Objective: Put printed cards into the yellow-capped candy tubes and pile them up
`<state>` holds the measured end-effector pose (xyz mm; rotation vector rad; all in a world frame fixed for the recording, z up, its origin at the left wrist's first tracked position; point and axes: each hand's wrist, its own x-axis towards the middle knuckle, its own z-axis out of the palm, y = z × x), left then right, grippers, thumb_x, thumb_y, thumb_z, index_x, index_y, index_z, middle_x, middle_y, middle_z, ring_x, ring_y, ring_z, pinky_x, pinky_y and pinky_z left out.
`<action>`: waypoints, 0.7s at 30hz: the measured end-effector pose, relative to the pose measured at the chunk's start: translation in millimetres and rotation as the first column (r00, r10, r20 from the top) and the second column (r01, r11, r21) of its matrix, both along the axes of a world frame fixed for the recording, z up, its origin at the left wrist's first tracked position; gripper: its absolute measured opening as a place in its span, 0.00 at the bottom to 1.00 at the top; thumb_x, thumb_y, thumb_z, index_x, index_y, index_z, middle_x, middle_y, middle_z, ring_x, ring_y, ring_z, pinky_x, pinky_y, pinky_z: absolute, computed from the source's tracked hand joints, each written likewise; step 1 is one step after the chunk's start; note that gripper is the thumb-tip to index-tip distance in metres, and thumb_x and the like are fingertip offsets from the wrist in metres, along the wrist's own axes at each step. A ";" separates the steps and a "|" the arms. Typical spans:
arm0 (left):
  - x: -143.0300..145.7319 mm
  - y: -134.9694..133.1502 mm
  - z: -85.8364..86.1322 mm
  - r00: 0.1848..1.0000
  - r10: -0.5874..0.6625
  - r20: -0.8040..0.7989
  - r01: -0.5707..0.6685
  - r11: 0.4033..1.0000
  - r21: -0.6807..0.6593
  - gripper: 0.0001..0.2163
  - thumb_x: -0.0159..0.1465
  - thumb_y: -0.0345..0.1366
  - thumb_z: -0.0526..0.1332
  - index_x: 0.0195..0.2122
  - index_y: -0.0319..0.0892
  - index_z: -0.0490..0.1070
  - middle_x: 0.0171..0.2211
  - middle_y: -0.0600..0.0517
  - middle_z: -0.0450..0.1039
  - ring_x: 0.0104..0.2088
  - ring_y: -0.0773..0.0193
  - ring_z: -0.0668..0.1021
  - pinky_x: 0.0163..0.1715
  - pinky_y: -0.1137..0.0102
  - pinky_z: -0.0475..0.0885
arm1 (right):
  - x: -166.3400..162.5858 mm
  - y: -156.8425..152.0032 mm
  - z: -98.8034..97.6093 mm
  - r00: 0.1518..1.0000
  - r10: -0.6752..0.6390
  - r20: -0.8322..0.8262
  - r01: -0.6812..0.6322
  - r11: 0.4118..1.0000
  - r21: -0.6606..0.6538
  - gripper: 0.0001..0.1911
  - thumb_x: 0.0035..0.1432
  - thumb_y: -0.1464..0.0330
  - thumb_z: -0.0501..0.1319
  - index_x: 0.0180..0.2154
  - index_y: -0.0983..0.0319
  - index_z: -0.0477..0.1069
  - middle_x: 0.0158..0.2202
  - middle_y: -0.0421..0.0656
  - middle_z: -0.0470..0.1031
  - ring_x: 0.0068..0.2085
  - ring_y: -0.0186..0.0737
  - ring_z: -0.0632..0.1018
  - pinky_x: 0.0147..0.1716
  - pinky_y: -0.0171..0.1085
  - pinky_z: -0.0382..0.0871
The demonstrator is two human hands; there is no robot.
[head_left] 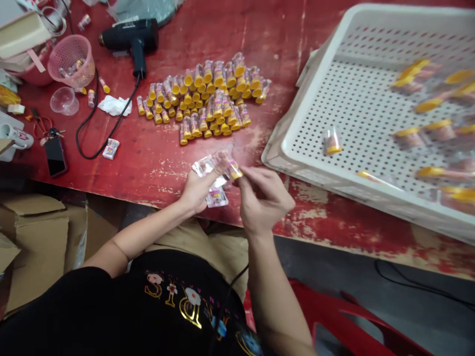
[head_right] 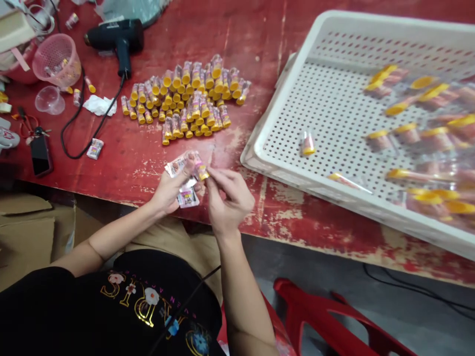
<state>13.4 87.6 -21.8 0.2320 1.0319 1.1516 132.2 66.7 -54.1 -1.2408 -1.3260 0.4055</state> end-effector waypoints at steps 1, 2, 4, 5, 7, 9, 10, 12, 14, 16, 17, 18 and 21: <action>-4.0 9.9 -2.7 0.998 0.059 0.018 -0.059 0.998 -0.021 0.15 0.56 0.42 0.74 0.39 0.39 0.75 0.34 0.50 0.80 0.28 0.67 0.80 0.31 0.71 0.75 | -5.4 22.3 -7.5 1.000 0.011 -0.009 -0.011 1.000 -0.008 0.10 0.62 0.67 0.65 0.46 0.55 0.81 0.39 0.43 0.80 0.38 0.39 0.81 0.35 0.41 0.78; -9.1 18.5 -5.2 0.993 0.118 0.026 -0.116 0.992 -0.051 0.12 0.60 0.41 0.71 0.40 0.39 0.75 0.35 0.50 0.80 0.29 0.66 0.80 0.32 0.71 0.75 | -13.1 46.3 -15.1 1.000 0.022 0.002 -0.022 1.000 -0.010 0.10 0.63 0.65 0.64 0.45 0.56 0.81 0.39 0.44 0.79 0.38 0.39 0.81 0.35 0.40 0.78; -21.2 29.1 -9.2 0.980 0.201 0.015 -0.198 0.974 -0.112 0.08 0.66 0.39 0.65 0.41 0.40 0.75 0.35 0.51 0.79 0.32 0.66 0.81 0.35 0.70 0.76 | -33.6 94.1 -28.1 0.991 0.063 0.117 -0.061 0.998 -0.019 0.11 0.66 0.65 0.61 0.45 0.58 0.80 0.40 0.45 0.78 0.40 0.40 0.79 0.37 0.41 0.77; -27.7 30.9 -10.6 0.976 0.220 -0.001 -0.218 0.967 -0.134 0.07 0.68 0.38 0.63 0.41 0.39 0.75 0.35 0.51 0.79 0.32 0.66 0.82 0.36 0.69 0.76 | -44.3 114.9 -32.5 0.976 0.092 0.197 -0.087 0.996 -0.035 0.11 0.66 0.67 0.59 0.45 0.59 0.80 0.40 0.46 0.78 0.41 0.40 0.79 0.40 0.42 0.76; -39.6 29.6 -12.7 0.974 0.222 -0.036 -0.225 0.963 -0.151 0.06 0.69 0.35 0.61 0.41 0.39 0.75 0.35 0.50 0.80 0.33 0.66 0.82 0.39 0.69 0.77 | -58.4 145.2 -36.0 0.919 0.172 0.354 -0.148 0.984 -0.095 0.12 0.66 0.71 0.57 0.45 0.60 0.79 0.40 0.46 0.77 0.43 0.41 0.77 0.45 0.44 0.74; -48.1 26.2 -14.5 0.969 0.232 -0.082 -0.242 0.959 -0.145 0.06 0.70 0.33 0.59 0.41 0.38 0.74 0.35 0.49 0.81 0.34 0.66 0.83 0.38 0.71 0.76 | -52.3 159.0 -33.8 0.861 0.225 0.456 -0.184 0.974 -0.133 0.14 0.66 0.74 0.56 0.48 0.60 0.77 0.43 0.46 0.77 0.46 0.42 0.77 0.48 0.44 0.73; -50.3 24.9 -15.4 0.966 0.239 -0.099 -0.251 0.958 -0.138 0.06 0.71 0.33 0.58 0.42 0.38 0.74 0.35 0.49 0.81 0.34 0.67 0.83 0.37 0.73 0.76 | -39.1 160.5 -31.7 0.849 0.210 0.485 -0.168 0.977 -0.128 0.15 0.66 0.74 0.56 0.50 0.60 0.75 0.46 0.47 0.76 0.49 0.43 0.76 0.50 0.45 0.73; -49.1 23.0 -16.3 0.966 0.235 -0.111 -0.248 0.960 -0.130 0.05 0.71 0.33 0.59 0.42 0.38 0.73 0.35 0.50 0.81 0.33 0.69 0.83 0.34 0.75 0.75 | 7.6 158.0 -28.1 0.857 0.076 0.509 -0.030 0.995 -0.099 0.16 0.68 0.73 0.53 0.54 0.61 0.71 0.50 0.50 0.73 0.52 0.45 0.74 0.53 0.48 0.71; -40.2 20.5 -15.1 0.976 0.195 -0.097 -0.207 0.969 -0.134 0.04 0.69 0.34 0.63 0.40 0.39 0.72 0.33 0.52 0.81 0.31 0.69 0.82 0.31 0.76 0.75 | 73.2 157.2 -29.2 0.866 -0.129 0.484 0.211 0.970 -0.119 0.12 0.70 0.68 0.53 0.50 0.62 0.70 0.49 0.53 0.72 0.53 0.49 0.72 0.57 0.52 0.67; -25.9 16.8 -12.1 0.988 0.135 -0.073 -0.144 0.980 -0.139 0.07 0.64 0.35 0.68 0.37 0.39 0.71 0.32 0.53 0.80 0.29 0.69 0.82 0.29 0.76 0.74 | 138.2 164.9 -37.3 0.868 -0.119 0.482 0.298 0.901 -0.314 0.11 0.65 0.59 0.63 0.40 0.60 0.70 0.42 0.54 0.72 0.54 0.54 0.71 0.58 0.55 0.64; -18.2 14.8 -10.4 0.992 0.107 -0.059 -0.114 0.984 -0.139 0.10 0.62 0.36 0.71 0.36 0.39 0.72 0.31 0.53 0.80 0.29 0.68 0.82 0.28 0.76 0.74 | 163.6 170.6 -42.4 0.895 -0.026 0.446 0.244 0.865 -0.439 0.13 0.60 0.58 0.67 0.33 0.58 0.69 0.35 0.51 0.71 0.51 0.54 0.73 0.56 0.55 0.65; -11.0 12.9 -8.8 0.995 0.086 -0.046 -0.091 0.987 -0.135 0.12 0.59 0.37 0.73 0.35 0.39 0.72 0.31 0.53 0.79 0.28 0.68 0.82 0.28 0.75 0.74 | 181.7 175.4 -46.5 0.912 0.051 0.407 0.184 0.835 -0.519 0.17 0.56 0.57 0.71 0.27 0.56 0.66 0.28 0.46 0.68 0.47 0.54 0.74 0.54 0.55 0.66; 3.7 7.7 -4.7 0.997 0.077 -0.029 -0.080 0.989 -0.124 0.16 0.53 0.40 0.77 0.32 0.38 0.72 0.28 0.54 0.78 0.24 0.69 0.79 0.28 0.73 0.75 | 187.2 165.6 -40.4 0.936 0.127 0.328 0.076 0.837 -0.542 0.22 0.57 0.59 0.69 0.20 0.55 0.60 0.20 0.38 0.58 0.35 0.46 0.75 0.45 0.51 0.70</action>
